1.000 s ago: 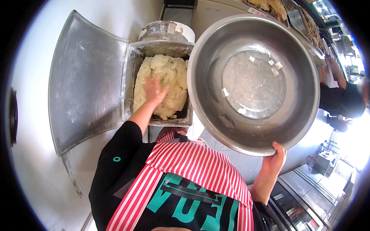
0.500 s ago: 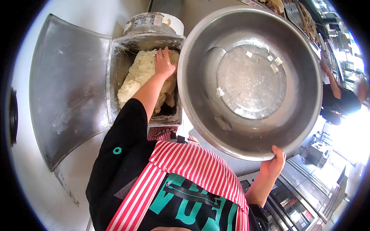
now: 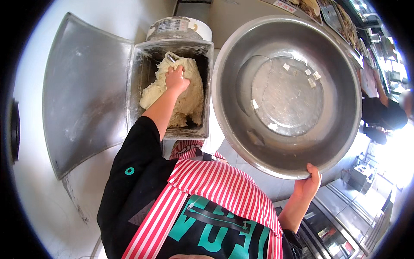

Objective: The person carries a metal basin across a kitchen to a large mixer, then reaches inside the container to push and turn a large mass of dough by hand.

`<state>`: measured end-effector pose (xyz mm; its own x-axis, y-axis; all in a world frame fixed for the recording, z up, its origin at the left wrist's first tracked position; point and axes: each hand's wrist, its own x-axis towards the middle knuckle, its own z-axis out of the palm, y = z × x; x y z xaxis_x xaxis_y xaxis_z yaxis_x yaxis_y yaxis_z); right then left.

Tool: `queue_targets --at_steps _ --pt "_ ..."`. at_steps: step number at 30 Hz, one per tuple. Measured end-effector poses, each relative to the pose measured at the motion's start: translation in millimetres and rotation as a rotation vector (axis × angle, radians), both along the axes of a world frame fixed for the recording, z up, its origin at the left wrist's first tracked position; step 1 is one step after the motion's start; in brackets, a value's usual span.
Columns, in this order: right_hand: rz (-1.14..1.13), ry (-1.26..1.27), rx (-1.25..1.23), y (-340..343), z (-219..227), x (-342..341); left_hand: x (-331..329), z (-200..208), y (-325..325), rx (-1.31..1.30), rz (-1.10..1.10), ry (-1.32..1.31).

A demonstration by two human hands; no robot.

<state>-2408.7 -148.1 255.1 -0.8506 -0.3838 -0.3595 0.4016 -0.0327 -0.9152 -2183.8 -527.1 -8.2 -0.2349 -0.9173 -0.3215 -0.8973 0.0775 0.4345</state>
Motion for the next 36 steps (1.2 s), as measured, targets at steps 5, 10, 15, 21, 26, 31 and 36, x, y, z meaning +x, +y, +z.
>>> queue_targets --at_steps 5,10,15,21,26,31,36 --pt "0.058 0.012 -0.031 9.6 -3.3 -9.7 28.5 1.8 23.6 -0.167 0.000 0.145" --pt "0.120 0.019 -0.059 8.6 7.0 -5.3 32.6 14.7 57.7 -0.229 -0.064 0.133" --pt "0.116 -0.017 -0.076 1.8 18.6 2.0 45.9 13.1 57.1 -0.309 0.017 0.098" --pt "0.105 -0.008 -0.087 -1.8 18.0 5.1 72.9 6.3 43.0 -0.347 0.105 0.120" --pt "0.135 -0.026 -0.082 5.7 9.4 -5.3 100.8 12.3 34.3 -0.296 0.127 0.080" --pt "0.175 -0.032 -0.044 1.9 8.3 -9.0 122.8 7.6 20.9 -0.238 0.069 0.079" --pt "0.184 -0.054 -0.048 6.9 5.2 -19.6 75.7 59.2 73.1 -0.246 -0.081 -0.105"
